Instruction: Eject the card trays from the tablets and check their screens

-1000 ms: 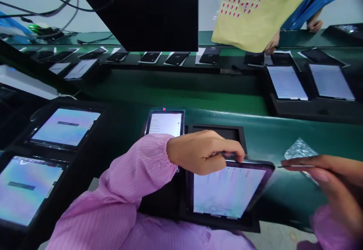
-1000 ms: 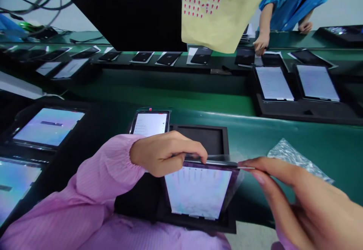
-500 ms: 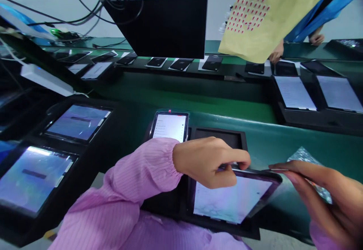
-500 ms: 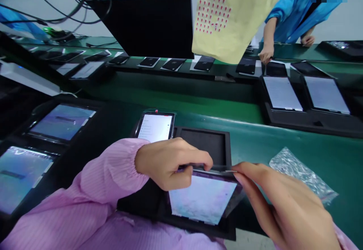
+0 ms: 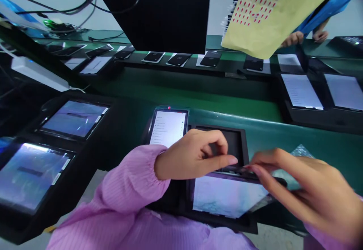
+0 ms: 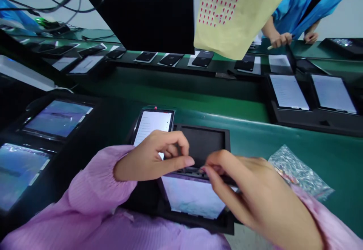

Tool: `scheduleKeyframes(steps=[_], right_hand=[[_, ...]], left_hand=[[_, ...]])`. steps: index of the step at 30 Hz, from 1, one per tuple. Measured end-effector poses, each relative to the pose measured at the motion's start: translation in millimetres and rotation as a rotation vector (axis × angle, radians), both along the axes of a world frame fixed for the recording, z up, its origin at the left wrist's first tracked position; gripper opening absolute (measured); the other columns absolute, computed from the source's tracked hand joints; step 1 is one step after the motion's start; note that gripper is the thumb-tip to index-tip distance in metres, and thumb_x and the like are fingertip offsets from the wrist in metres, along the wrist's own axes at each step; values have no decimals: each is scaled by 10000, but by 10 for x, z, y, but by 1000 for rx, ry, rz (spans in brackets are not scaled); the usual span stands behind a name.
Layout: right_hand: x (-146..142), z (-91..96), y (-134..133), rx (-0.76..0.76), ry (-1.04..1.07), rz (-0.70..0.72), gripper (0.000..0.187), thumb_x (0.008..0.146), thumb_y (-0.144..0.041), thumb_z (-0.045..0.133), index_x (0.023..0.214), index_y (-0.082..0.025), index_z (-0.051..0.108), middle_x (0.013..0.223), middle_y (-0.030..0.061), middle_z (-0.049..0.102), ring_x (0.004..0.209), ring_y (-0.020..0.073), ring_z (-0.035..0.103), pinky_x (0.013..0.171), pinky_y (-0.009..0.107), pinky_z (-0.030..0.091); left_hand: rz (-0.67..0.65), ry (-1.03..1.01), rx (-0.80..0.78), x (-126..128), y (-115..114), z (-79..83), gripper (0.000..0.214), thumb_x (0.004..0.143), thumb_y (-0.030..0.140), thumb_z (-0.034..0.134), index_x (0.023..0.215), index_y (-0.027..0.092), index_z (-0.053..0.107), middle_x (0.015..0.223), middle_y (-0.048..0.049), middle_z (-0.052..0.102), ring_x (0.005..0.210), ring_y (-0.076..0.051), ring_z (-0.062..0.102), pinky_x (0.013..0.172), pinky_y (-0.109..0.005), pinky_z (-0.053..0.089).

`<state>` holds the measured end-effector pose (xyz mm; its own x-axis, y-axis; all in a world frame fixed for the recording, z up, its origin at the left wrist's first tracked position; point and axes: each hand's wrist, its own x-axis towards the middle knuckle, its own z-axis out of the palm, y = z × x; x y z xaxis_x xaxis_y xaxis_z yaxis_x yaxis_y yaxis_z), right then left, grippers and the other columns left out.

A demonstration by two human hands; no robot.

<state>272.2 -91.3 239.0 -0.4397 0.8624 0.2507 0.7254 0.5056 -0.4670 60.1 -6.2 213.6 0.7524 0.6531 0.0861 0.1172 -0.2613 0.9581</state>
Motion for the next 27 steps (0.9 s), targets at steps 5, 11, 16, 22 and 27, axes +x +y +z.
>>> scheduleKeyframes(steps=[5, 11, 16, 22, 27], right_hand=[[-214, 76, 151, -38, -35, 111, 86, 973, -218, 420, 924, -212, 491, 560, -66, 536, 419, 84, 497, 412, 227, 332], [-208, 131, 117, -90, -106, 139, 119, 977, -238, 406, 912, -211, 501, 552, -72, 492, 405, 80, 426, 412, 243, 274], [-225, 149, 137, -84, -154, 133, 137, 980, -246, 397, 878, -218, 484, 544, -74, 479, 389, 79, 402, 399, 249, 239], [-229, 149, 170, -81, -195, 156, 176, 985, -248, 385, 859, -202, 499, 535, -68, 444, 382, 78, 361, 392, 255, 208], [-246, 167, 237, -138, -209, 217, 200, 983, -226, 374, 851, -190, 520, 623, -33, 536, 431, 74, 399, 420, 242, 244]], left_hand=[[179, -206, -20, -79, -159, -131, 237, 811, 258, 684, 699, 168, 495, 621, 7, 597, 518, -81, 576, 442, -155, 441], [157, -220, 65, -68, -222, -133, 190, 850, 198, 613, 726, 178, 470, 602, 19, 579, 500, -71, 550, 432, -152, 426], [173, -199, 89, -71, -222, -165, 191, 867, 219, 577, 731, 189, 447, 584, 27, 562, 477, -73, 540, 416, -159, 413], [174, -175, 88, -61, -200, -174, 195, 875, 239, 566, 725, 185, 454, 577, 25, 545, 459, -76, 526, 410, -172, 399], [169, -149, 48, -57, -171, -176, 214, 885, 277, 559, 724, 184, 453, 569, 22, 545, 455, -78, 521, 411, -177, 387]])
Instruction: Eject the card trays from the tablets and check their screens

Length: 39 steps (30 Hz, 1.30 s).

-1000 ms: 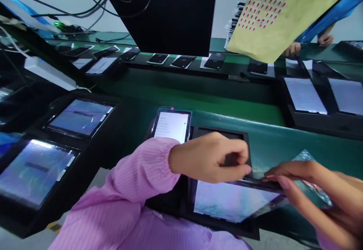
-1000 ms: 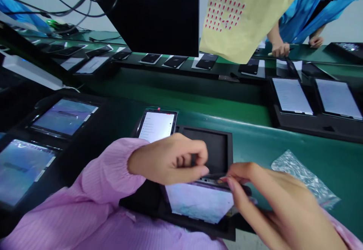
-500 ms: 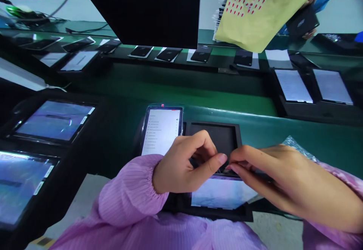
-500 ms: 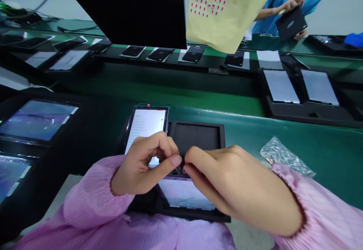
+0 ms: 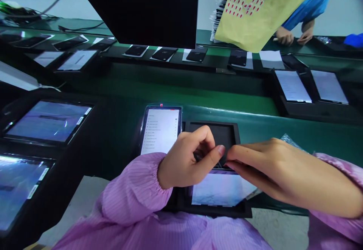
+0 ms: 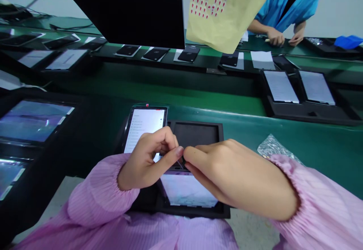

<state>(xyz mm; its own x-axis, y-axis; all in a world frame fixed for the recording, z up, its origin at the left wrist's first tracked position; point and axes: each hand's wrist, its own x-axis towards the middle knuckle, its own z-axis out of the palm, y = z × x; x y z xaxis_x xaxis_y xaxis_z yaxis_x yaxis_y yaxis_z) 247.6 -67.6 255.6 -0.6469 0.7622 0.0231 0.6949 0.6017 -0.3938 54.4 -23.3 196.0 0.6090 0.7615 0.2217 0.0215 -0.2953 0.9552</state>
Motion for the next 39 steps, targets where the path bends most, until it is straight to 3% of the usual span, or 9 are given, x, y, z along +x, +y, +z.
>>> scheduleKeyframes(steps=[10, 15, 21, 26, 35, 39], right_hand=[[-26, 21, 78, -65, -21, 88, 202, 953, -166, 378, 785, -196, 486, 600, -38, 517, 444, 76, 365, 426, 234, 243], [18, -33, 100, -103, -7, 40, 188, 971, -202, 389, 825, -192, 507, 616, -37, 544, 436, 71, 393, 430, 235, 253], [81, -65, 167, -259, 67, -46, 155, 970, -273, 446, 867, -196, 534, 635, -34, 587, 492, 76, 511, 473, 211, 344], [64, -72, 174, -153, 73, 9, 216, 980, -256, 419, 793, -191, 505, 517, -67, 430, 396, 63, 348, 405, 231, 250], [56, -143, 187, -55, 61, 85, 202, 981, -200, 385, 877, -167, 556, 617, -23, 560, 440, 74, 422, 423, 242, 273], [105, -148, 189, -168, 93, 16, 176, 973, -265, 438, 865, -186, 552, 606, -36, 575, 457, 74, 482, 440, 226, 324]], left_hand=[[-4, -4, -30, 35, 28, -10, 239, 880, 288, 548, 705, 189, 419, 545, 54, 461, 415, -53, 430, 384, -167, 316], [2, 23, -28, 35, 61, -31, 233, 874, 291, 550, 705, 187, 429, 547, 48, 479, 427, -60, 451, 395, -170, 337], [16, 27, -27, 51, 102, -42, 227, 872, 306, 546, 715, 182, 439, 580, 15, 547, 440, -84, 520, 404, -183, 365], [8, 16, -34, 57, 113, -58, 211, 869, 298, 549, 724, 179, 452, 564, 18, 541, 429, -88, 517, 392, -185, 353], [2, 15, -40, 66, 126, -72, 226, 873, 298, 550, 713, 183, 439, 560, 40, 495, 416, -61, 457, 382, -174, 316], [15, 24, -34, 67, 141, -99, 227, 876, 303, 552, 719, 184, 439, 576, 27, 538, 426, -62, 469, 404, -179, 323]])
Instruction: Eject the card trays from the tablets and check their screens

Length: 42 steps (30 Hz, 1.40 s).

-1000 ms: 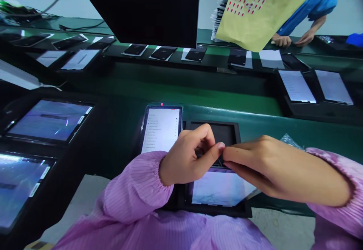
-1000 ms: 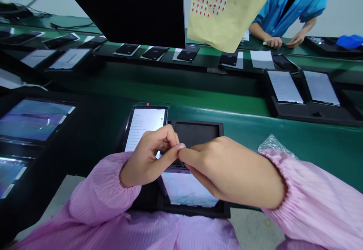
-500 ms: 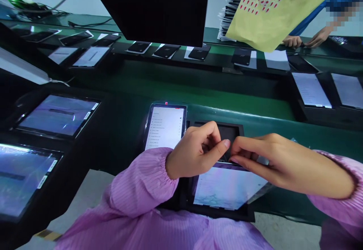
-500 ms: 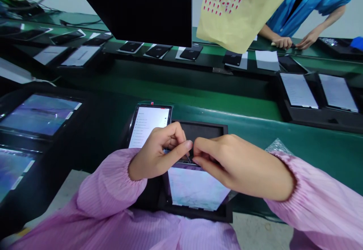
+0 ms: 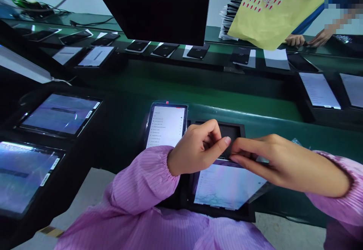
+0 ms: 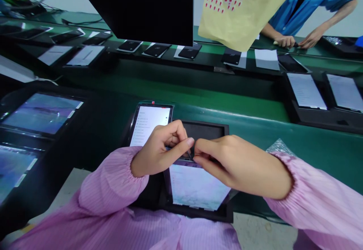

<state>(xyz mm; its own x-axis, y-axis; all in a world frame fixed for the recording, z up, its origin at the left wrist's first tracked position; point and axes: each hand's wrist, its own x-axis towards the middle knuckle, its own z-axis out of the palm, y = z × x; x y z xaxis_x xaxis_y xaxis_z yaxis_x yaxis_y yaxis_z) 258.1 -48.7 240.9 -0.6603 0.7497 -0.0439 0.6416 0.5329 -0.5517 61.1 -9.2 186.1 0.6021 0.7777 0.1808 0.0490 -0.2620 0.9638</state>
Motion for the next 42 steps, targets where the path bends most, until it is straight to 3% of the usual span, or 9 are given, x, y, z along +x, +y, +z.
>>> scheduleKeyframes(steps=[8, 12, 15, 22, 27, 31, 33, 37, 42], right_hand=[[30, -75, 195, -150, 105, -129, 179, 932, -322, 485, 826, -204, 569, 591, -37, 590, 475, 80, 517, 468, 208, 400], [412, -215, 358, 11, 334, -583, 296, 840, -528, 564, 834, -232, 579, 664, 1, 640, 584, 145, 616, 583, 283, 525], [871, -591, 225, 205, 331, -1046, 385, 762, -630, 543, 797, -247, 564, 679, 20, 633, 631, 190, 626, 663, 360, 543], [1374, -1908, -429, 148, 13, -1257, 383, 612, -632, 476, 587, -252, 514, 547, 105, 573, 560, 323, 589, 593, 514, 489], [1170, -1665, -286, 462, -246, -1203, 493, 787, -538, 478, 1060, -140, 574, 997, 257, 575, 1066, 482, 514, 905, 645, 360], [494, -1126, 465, 420, -30, -746, 225, 886, -396, 487, 1005, -228, 578, 1039, 156, 594, 1055, 349, 541, 940, 545, 391], [15, -1044, 983, 153, 169, -525, 203, 871, -390, 520, 957, -220, 591, 1033, 110, 618, 1063, 293, 550, 970, 493, 399], [-835, -1273, 1943, -251, 245, -345, 153, 825, -334, 591, 903, -204, 614, 962, 67, 665, 919, 208, 619, 892, 380, 466], [-1339, -1641, 2546, -501, 255, -257, 148, 789, -329, 641, 809, -183, 628, 768, 18, 663, 727, 138, 607, 746, 295, 484]], left_hand=[[30, 122, -143, 50, 117, -52, 253, 883, 367, 534, 722, 197, 437, 518, 55, 534, 413, -61, 425, 410, -173, 273], [124, 197, -204, 174, 355, -317, 285, 888, 434, 527, 750, 204, 429, 545, 50, 600, 439, -77, 487, 456, -175, 329], [186, 226, -272, 345, 675, -593, 251, 877, 357, 550, 721, 204, 426, 554, 35, 620, 549, -116, 605, 562, -200, 433], [226, 364, -223, 768, 1496, -859, 211, 884, 268, 514, 694, 184, 476, 588, -28, 646, 668, -156, 643, 705, -252, 477], [195, 469, -94, 495, 1686, -563, 362, 898, 490, 492, 978, 157, 610, 907, -110, 735, 989, -264, 644, 910, -371, 453], [340, 480, 135, -370, 1449, -278, 428, 977, 424, 344, 1300, 184, 490, 1357, -103, 565, 1310, -234, 460, 1134, -410, 260], [507, 623, 337, -916, 1164, -326, 456, 978, 410, 339, 1319, 139, 473, 1457, -137, 458, 1390, -252, 364, 1182, -460, 170], [565, 932, 292, -1789, 378, -873, 771, 806, 561, 612, 1400, 127, 381, 1546, -198, 288, 1453, -360, 200, 1169, -584, 186], [456, 893, 19, -2066, -295, -1507, 965, 658, 430, 797, 1463, 243, 301, 1606, -137, 120, 1446, -359, 203, 1123, -553, 344]])
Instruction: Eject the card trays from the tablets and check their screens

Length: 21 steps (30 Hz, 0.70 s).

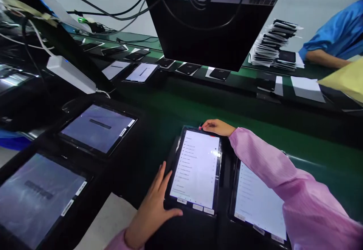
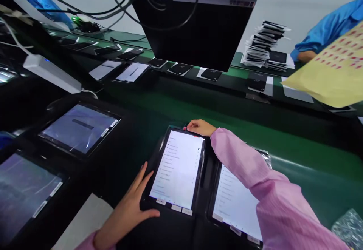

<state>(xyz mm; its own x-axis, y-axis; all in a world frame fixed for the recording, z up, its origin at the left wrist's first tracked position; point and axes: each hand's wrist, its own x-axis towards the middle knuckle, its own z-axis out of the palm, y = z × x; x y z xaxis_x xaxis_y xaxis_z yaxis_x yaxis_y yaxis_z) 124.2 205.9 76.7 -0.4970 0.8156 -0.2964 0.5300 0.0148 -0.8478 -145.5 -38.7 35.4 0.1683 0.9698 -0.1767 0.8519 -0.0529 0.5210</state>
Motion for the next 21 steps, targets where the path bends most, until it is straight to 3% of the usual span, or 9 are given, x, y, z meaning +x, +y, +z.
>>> scheduleKeyframes(steps=[6, 16, 21], right_hand=[[-154, -119, 106, -119, 80, -35, 298, 698, -443, 716, 688, -188, 562, 683, -19, 614, 637, 110, 549, 701, 293, 458], [-110, -148, 21, -244, 130, -129, 369, 593, -480, 781, 645, -183, 568, 629, -36, 592, 595, 104, 523, 652, 289, 422], [-83, -142, -34, -298, 173, -180, 329, 604, -450, 776, 673, -182, 597, 648, -33, 605, 596, 102, 528, 649, 283, 424]], left_hand=[[67, -136, -80, 37, -44, -67, 919, 714, 234, 768, 1485, 334, 277, 1617, -40, 74, 1449, -296, 218, 1122, -466, 380], [88, -224, -115, 5, -48, -97, 950, 725, 127, 728, 1490, 399, 236, 1613, 4, 55, 1441, -291, 238, 1134, -475, 343], [66, -247, -99, -2, -20, -52, 927, 760, 162, 706, 1496, 409, 199, 1617, 9, 27, 1454, -287, 197, 1138, -492, 323]])
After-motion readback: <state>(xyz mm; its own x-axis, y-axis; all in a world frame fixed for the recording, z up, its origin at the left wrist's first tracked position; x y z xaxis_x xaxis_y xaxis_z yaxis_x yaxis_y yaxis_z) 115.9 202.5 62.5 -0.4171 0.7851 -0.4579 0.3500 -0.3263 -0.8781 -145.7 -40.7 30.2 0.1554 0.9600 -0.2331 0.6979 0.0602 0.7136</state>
